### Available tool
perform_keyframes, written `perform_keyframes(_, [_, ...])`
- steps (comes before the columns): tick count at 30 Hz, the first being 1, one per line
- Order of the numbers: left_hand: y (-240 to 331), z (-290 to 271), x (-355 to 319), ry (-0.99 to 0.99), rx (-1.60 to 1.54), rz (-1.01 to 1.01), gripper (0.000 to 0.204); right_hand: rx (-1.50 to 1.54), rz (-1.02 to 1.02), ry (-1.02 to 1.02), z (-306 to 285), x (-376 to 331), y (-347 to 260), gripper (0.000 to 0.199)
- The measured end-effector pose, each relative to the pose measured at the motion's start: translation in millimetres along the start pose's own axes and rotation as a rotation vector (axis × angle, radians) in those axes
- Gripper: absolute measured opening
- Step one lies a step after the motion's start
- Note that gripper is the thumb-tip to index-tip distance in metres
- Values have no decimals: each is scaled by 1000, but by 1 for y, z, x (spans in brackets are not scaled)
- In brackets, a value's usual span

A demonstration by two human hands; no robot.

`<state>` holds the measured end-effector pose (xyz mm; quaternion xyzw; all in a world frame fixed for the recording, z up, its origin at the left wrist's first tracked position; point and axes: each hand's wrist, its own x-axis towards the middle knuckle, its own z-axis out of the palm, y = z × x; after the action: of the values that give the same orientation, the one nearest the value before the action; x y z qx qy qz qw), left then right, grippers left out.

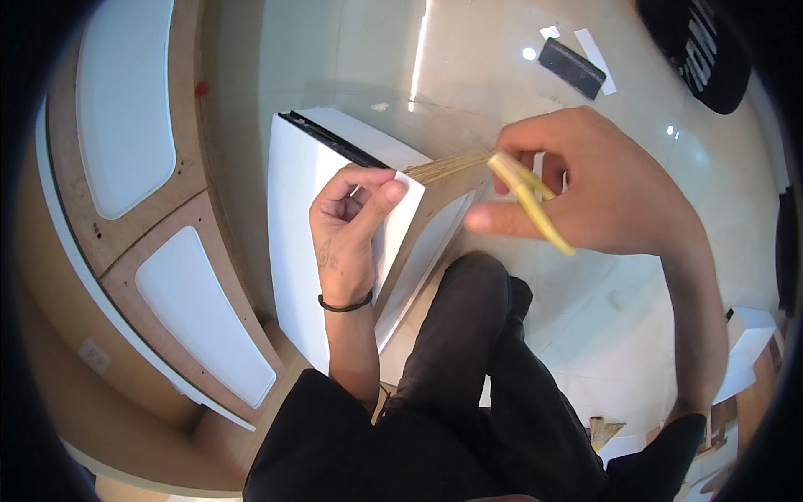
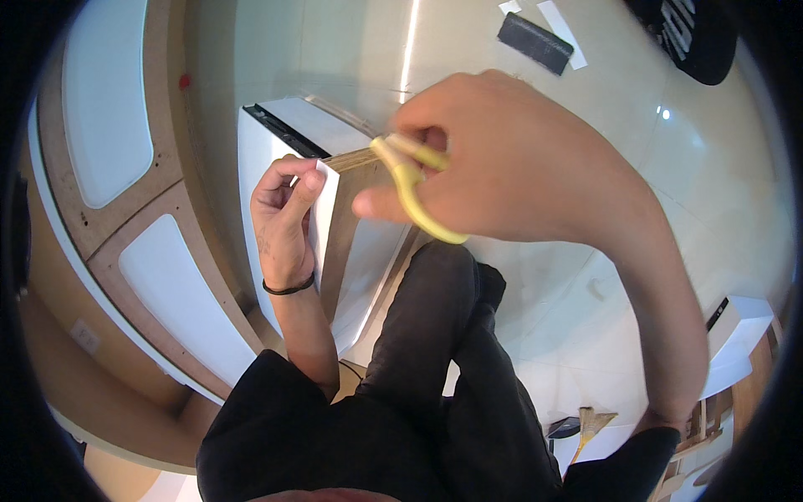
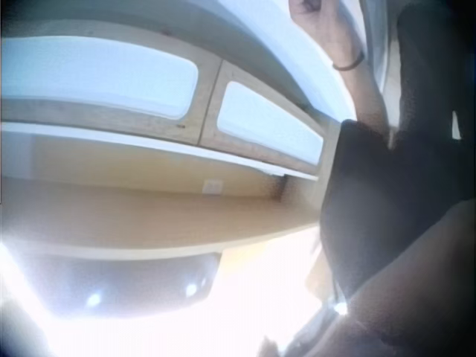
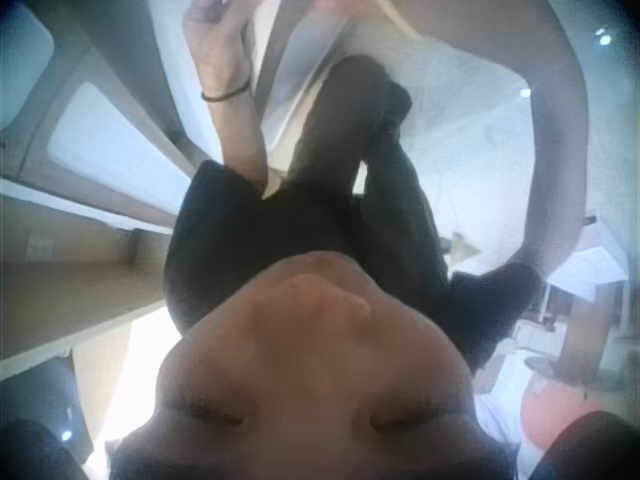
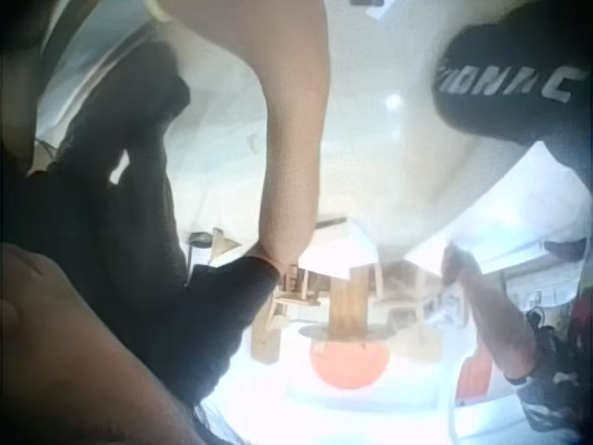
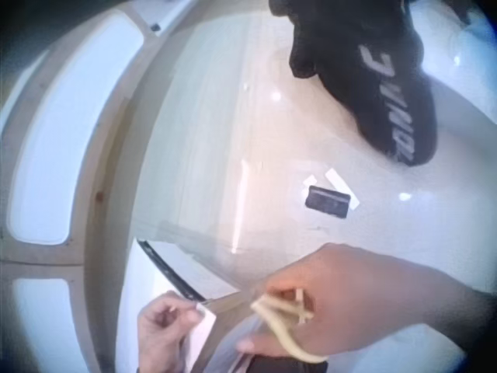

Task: The person uses scissors and a utility knife to trim excess material from white curved furniture panels. They cut along edges and remove small strips of material while working on the floor.

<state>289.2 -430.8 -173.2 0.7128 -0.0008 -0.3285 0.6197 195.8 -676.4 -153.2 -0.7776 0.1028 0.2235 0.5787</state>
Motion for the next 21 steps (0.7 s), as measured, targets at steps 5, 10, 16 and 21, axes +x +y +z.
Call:
perform_keyframes(5, [7,13,2,-71,285,175,24,-204,178,492,37,-35,49,49])
perform_keyframes(10, [10,22,-21,149,509,430,22,-75,395,611,112,-78,72,52])
perform_keyframes(16, [-39,66,-111,-397,367,73,37,-64,192,837,174,-103,33,42])
perform_keyframes(21, [-41,57,-157,-297,446,25,35,-43,308,700,192,-125,14,40])
